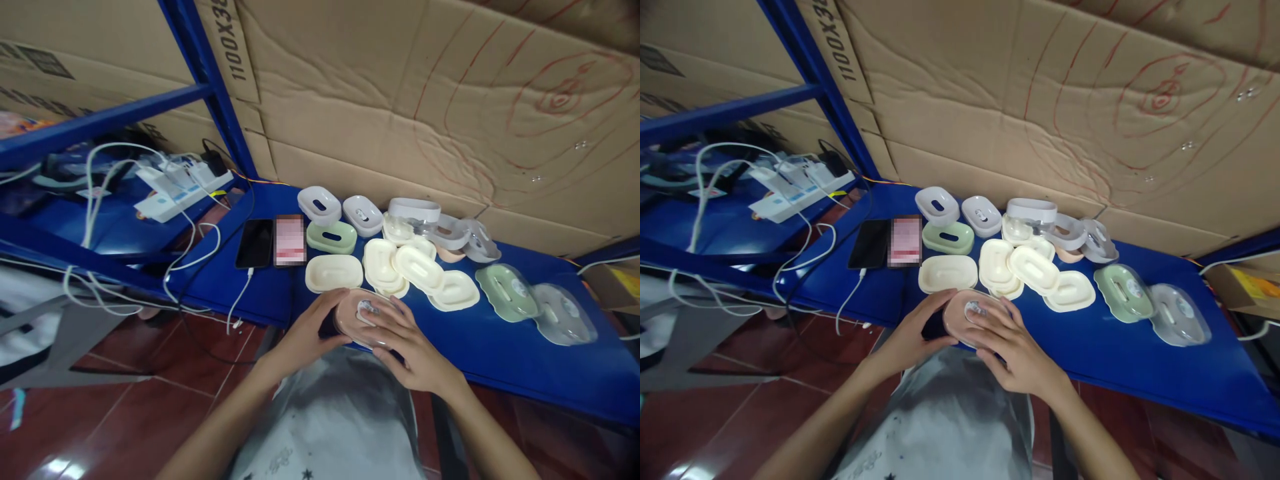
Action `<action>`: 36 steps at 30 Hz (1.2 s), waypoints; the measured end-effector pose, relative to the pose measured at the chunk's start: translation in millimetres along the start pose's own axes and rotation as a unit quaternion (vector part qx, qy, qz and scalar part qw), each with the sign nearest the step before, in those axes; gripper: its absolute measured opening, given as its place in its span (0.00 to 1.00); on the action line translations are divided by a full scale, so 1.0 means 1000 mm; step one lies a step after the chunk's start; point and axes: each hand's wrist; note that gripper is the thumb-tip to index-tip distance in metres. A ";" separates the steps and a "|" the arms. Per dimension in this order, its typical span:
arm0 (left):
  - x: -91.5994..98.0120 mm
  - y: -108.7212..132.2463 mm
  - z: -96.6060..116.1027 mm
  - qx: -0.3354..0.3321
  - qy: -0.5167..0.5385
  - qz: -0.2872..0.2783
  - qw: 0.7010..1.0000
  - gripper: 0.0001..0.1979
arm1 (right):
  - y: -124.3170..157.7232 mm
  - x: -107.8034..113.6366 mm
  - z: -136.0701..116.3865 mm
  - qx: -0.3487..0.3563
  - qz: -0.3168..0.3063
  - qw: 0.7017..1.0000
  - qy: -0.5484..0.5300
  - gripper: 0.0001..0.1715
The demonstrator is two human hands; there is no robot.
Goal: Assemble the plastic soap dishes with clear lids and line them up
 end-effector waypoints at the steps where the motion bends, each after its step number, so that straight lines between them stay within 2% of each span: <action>1: 0.000 0.000 0.000 0.000 -0.001 -0.002 1.000 0.41 | -0.001 -0.002 0.000 0.005 0.004 1.000 0.004 0.30; 7: 0.000 0.002 -0.003 -0.019 -0.006 -0.020 1.000 0.35 | 0.005 -0.022 -0.003 -0.004 0.051 0.996 0.070 0.31; 16: -0.001 0.004 -0.006 -0.009 -0.021 -0.029 0.999 0.37 | 0.009 -0.036 -0.014 -0.057 0.103 0.988 0.104 0.46; 26: -0.003 0.005 -0.003 -0.002 -0.021 -0.041 0.999 0.36 | 0.015 -0.049 -0.012 -0.080 0.217 0.972 0.052 0.41; 31: 0.000 0.004 -0.002 0.000 -0.024 -0.037 0.999 0.34 | 0.016 -0.050 -0.015 -0.071 0.189 0.977 0.074 0.42; 36: 0.002 0.001 -0.002 0.004 -0.026 -0.025 0.999 0.36 | 0.011 -0.037 -0.017 -0.065 0.154 0.984 0.057 0.41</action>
Point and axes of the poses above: each hand's wrist, its own y-axis away from the middle knuckle, its own x-axis out of the back of the hand, z = x × y, and after that the axes turned 5 degrees about x, right-handed
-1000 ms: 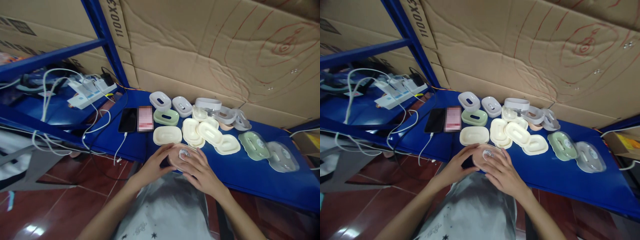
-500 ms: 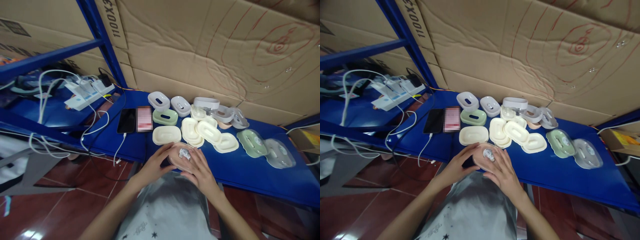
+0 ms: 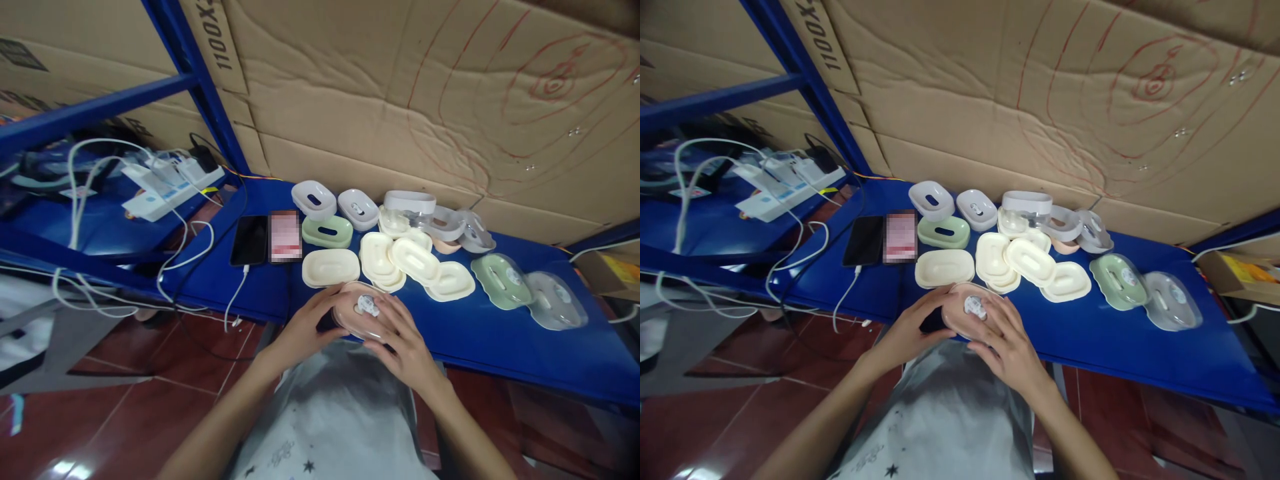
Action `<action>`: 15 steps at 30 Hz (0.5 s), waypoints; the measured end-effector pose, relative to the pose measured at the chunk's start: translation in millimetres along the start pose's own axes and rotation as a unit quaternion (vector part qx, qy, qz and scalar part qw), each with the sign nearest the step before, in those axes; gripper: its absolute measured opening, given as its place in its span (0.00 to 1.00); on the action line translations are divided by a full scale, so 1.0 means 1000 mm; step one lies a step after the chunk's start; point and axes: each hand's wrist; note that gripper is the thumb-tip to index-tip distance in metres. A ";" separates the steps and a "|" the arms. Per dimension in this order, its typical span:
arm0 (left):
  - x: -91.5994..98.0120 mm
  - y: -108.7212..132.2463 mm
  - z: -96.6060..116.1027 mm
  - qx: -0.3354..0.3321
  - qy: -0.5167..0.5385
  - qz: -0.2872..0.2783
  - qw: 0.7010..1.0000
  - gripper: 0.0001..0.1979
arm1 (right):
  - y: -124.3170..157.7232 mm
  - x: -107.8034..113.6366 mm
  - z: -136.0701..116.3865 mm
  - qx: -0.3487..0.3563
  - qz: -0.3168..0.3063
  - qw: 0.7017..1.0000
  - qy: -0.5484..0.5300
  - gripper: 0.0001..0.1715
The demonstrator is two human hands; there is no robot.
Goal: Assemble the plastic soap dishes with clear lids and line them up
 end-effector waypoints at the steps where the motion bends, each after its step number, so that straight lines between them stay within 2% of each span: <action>1: 0.000 0.000 0.000 0.000 -0.001 0.003 1.000 0.36 | -0.002 0.001 0.000 -0.001 -0.003 1.000 0.000 0.40; 15: -0.002 0.000 -0.003 -0.010 -0.013 0.009 1.000 0.34 | 0.005 -0.009 -0.004 0.007 0.003 0.999 0.050 0.44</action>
Point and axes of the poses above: each hand's wrist, its own y-axis away from the middle knuckle, its own x-axis out of the back of the hand, z = x × y, and after that the axes turned 5 degrees about x, right-handed
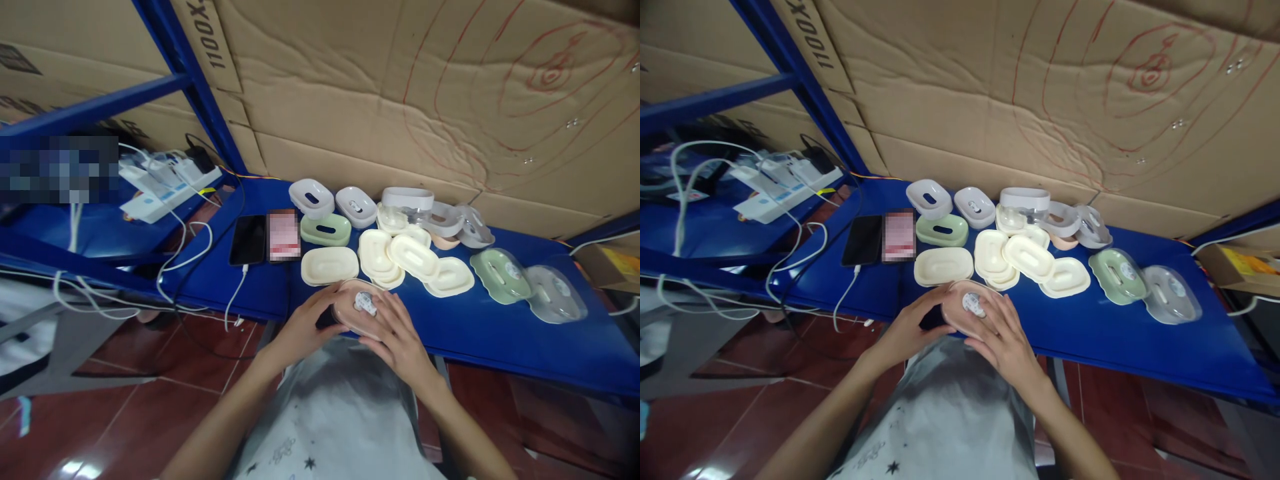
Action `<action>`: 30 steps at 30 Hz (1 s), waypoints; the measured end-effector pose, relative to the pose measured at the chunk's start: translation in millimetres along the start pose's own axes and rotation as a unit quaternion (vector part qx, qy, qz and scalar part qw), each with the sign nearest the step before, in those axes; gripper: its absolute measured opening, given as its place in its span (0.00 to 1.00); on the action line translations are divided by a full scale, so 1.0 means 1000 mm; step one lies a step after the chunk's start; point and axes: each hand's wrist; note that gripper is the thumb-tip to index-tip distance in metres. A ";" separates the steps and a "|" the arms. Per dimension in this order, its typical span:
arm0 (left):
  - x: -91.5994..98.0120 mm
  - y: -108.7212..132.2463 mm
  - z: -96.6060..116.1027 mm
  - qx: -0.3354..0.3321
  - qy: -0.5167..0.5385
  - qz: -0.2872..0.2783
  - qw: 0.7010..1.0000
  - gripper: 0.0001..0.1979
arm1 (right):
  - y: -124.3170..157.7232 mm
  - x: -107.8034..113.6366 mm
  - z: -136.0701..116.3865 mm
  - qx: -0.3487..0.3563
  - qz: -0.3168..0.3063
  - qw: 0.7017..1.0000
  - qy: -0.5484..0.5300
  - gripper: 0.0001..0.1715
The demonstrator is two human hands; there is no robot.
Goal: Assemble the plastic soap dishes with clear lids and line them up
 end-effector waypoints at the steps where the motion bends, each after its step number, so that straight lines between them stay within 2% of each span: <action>1: 0.000 0.000 0.000 0.001 0.001 -0.002 1.000 0.34 | 0.001 0.000 0.000 0.000 0.002 1.000 0.001 0.44; 8: 0.001 -0.001 -0.001 0.000 0.010 0.004 1.000 0.32 | -0.001 0.001 0.006 -0.033 -0.002 0.997 -0.063 0.41; 11: 0.002 -0.001 0.002 -0.015 0.004 -0.014 1.000 0.30 | 0.004 0.005 0.004 -0.037 0.010 0.997 -0.069 0.39; 14: 0.002 0.001 0.007 -0.031 -0.016 -0.048 0.998 0.28 | 0.021 0.018 0.000 -0.042 0.024 0.997 -0.056 0.37; 18: -0.001 0.002 0.012 -0.006 -0.043 -0.037 0.998 0.26 | 0.066 0.052 0.003 -0.098 0.068 0.993 0.010 0.37; 21: -0.003 0.002 0.012 -0.020 -0.043 -0.031 0.998 0.23 | 0.112 0.084 0.015 -0.190 0.122 0.964 0.138 0.37; 25: -0.007 0.001 0.009 -0.049 -0.069 -0.009 0.996 0.18 | 0.170 0.115 0.046 -0.300 0.157 0.883 0.325 0.32; 27: -0.010 0.000 0.008 -0.056 -0.084 0.001 0.995 0.16 | 0.190 0.122 0.066 -0.315 0.163 0.860 0.366 0.32; 30: -0.012 0.000 0.008 -0.065 -0.098 0.012 0.993 0.14 | 0.209 0.125 0.098 -0.309 0.168 0.853 0.386 0.34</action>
Point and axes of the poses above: each hand's wrist, its own y-axis away from the middle knuckle, its own x-axis out of the back of the hand, z = x × y, and after that the axes turned 5 degrees about x, right-handed
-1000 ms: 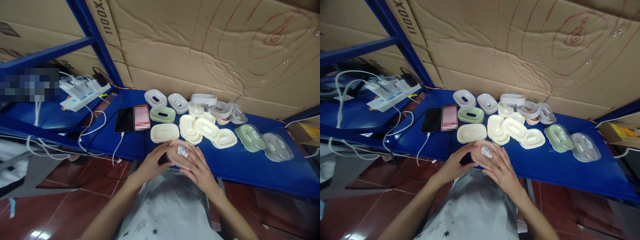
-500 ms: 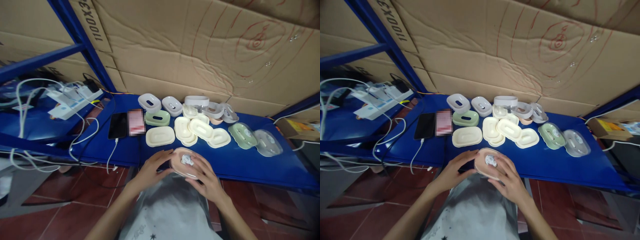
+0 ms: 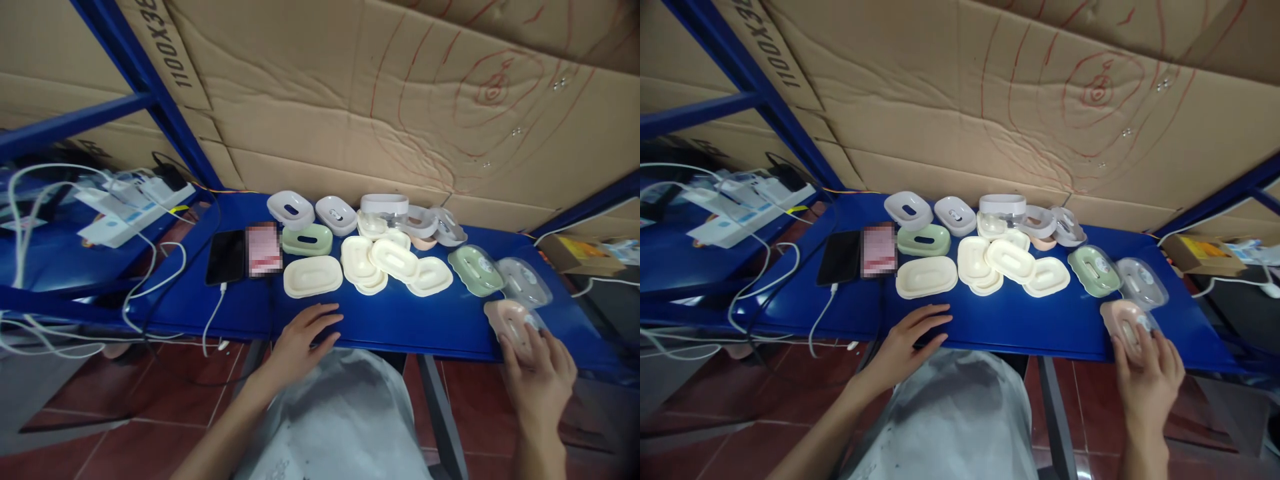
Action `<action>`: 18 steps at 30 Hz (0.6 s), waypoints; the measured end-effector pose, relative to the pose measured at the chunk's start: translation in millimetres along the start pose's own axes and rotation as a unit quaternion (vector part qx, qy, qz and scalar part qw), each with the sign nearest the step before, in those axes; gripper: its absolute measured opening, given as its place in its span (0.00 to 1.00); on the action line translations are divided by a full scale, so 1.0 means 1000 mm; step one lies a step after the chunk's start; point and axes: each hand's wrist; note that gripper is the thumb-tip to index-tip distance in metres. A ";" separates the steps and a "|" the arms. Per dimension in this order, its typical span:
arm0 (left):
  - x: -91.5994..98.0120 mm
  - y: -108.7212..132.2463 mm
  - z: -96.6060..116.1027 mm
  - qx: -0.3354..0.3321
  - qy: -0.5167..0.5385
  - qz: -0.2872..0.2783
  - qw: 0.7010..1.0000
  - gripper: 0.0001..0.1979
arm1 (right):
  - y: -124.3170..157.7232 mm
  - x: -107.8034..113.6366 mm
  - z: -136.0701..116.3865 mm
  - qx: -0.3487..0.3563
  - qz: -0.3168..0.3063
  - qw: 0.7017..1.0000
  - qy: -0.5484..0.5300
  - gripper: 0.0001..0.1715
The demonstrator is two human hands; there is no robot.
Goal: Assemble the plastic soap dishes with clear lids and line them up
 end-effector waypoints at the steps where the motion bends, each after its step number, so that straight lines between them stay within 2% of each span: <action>1: 0.000 0.000 0.001 -0.002 -0.002 0.001 1.000 0.14 | -0.002 -0.007 0.008 0.002 0.005 1.000 0.002 0.35; 6: 0.005 0.001 0.005 -0.016 0.005 -0.003 1.000 0.15 | -0.018 -0.031 0.036 0.001 -0.005 1.000 0.000 0.37; 8: 0.007 0.001 0.006 -0.026 -0.005 0.017 1.000 0.16 | -0.024 -0.035 0.046 -0.002 -0.013 1.000 -0.008 0.38; 11: 0.009 -0.002 0.003 -0.027 -0.057 0.054 0.997 0.17 | -0.030 -0.042 0.062 -0.026 -0.015 0.999 -0.021 0.39; 14: 0.010 -0.009 -0.002 -0.004 -0.128 0.062 0.990 0.20 | -0.032 -0.052 0.077 -0.058 -0.016 0.998 -0.034 0.40; 16: 0.009 -0.012 -0.006 0.009 -0.165 0.060 0.984 0.21 | -0.034 -0.055 0.081 -0.078 0.004 0.997 -0.020 0.43; 18: 0.009 -0.013 -0.007 0.012 -0.181 0.058 0.982 0.20 | -0.038 -0.053 0.075 -0.085 0.041 0.995 0.008 0.43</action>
Point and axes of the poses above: each hand's wrist, its own y-axis away from the middle knuckle, its own x-axis out of the back of the hand, z = x × y, and after that the axes turned 5 degrees about x, right-handed
